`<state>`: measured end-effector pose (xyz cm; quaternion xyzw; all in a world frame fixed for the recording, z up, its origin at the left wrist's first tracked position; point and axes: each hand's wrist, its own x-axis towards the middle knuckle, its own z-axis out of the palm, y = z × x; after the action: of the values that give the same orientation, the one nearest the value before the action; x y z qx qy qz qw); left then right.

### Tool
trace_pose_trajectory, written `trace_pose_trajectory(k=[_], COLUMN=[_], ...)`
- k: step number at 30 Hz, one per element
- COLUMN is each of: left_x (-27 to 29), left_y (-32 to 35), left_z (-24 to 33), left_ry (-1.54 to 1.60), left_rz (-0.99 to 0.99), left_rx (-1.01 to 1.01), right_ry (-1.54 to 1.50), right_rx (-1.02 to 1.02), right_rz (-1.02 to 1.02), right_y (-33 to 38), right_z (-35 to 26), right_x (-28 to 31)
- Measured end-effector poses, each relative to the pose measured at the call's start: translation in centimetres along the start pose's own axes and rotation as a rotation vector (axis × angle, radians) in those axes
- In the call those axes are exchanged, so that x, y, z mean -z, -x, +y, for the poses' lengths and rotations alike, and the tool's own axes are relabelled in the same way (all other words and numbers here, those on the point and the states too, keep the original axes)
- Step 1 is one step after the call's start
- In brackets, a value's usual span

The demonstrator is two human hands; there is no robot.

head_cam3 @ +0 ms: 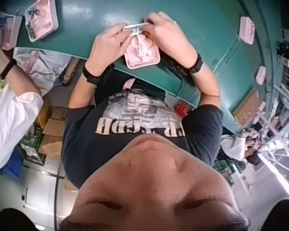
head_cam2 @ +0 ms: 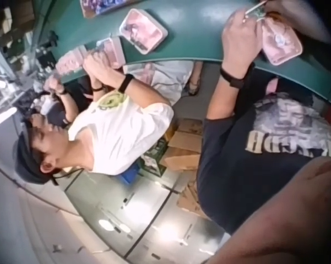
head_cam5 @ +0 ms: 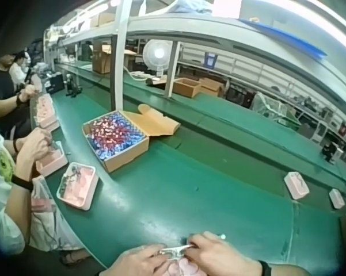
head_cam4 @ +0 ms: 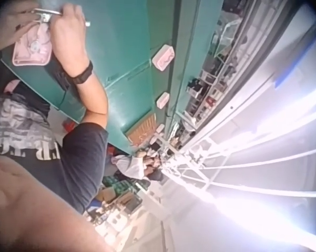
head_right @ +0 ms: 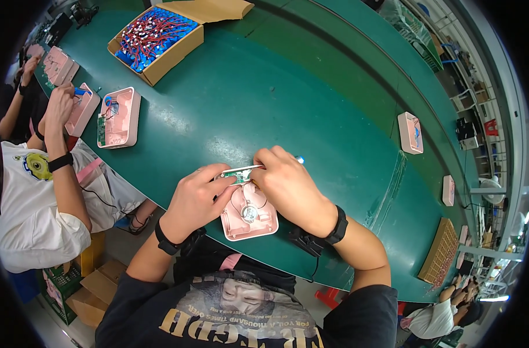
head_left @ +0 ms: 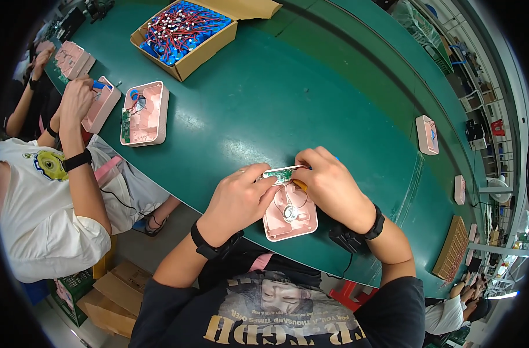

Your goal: The person places a circuit board and a battery into a pink plastic housing by hand, then presses the components into place. They pick up the housing, turn it over, and set it aside on the table.

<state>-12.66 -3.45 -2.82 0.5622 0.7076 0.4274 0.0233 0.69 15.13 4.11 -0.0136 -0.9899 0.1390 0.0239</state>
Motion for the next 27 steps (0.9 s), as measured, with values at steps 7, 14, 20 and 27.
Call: trace_pose_trajectory(k=[7, 14, 20, 27], left_x=[-0.1, -0.2, -0.5, -0.9], left_y=[0.3, 0.6, 0.9, 1.2], left_z=[-0.5, -0.3, -0.2, -0.5], left_ry=[-0.002, 0.227, 0.247, 0.228], left_rz=[0.045, 0.189, 0.204, 0.28], left_rx=[-0.012, 0.29, 0.277, 0.306], right_ry=[-0.256, -1.227, -1.346, -0.79], right_rx=[-0.103, -0.497, -0.572, -0.372], right_rz=[0.247, 0.188, -0.09, -0.165], right_y=[0.9, 7.7, 6.2, 6.2], right_z=[2.1, 1.3, 0.9, 1.4], right_x=[2.2, -3.0, -4.9, -3.7])
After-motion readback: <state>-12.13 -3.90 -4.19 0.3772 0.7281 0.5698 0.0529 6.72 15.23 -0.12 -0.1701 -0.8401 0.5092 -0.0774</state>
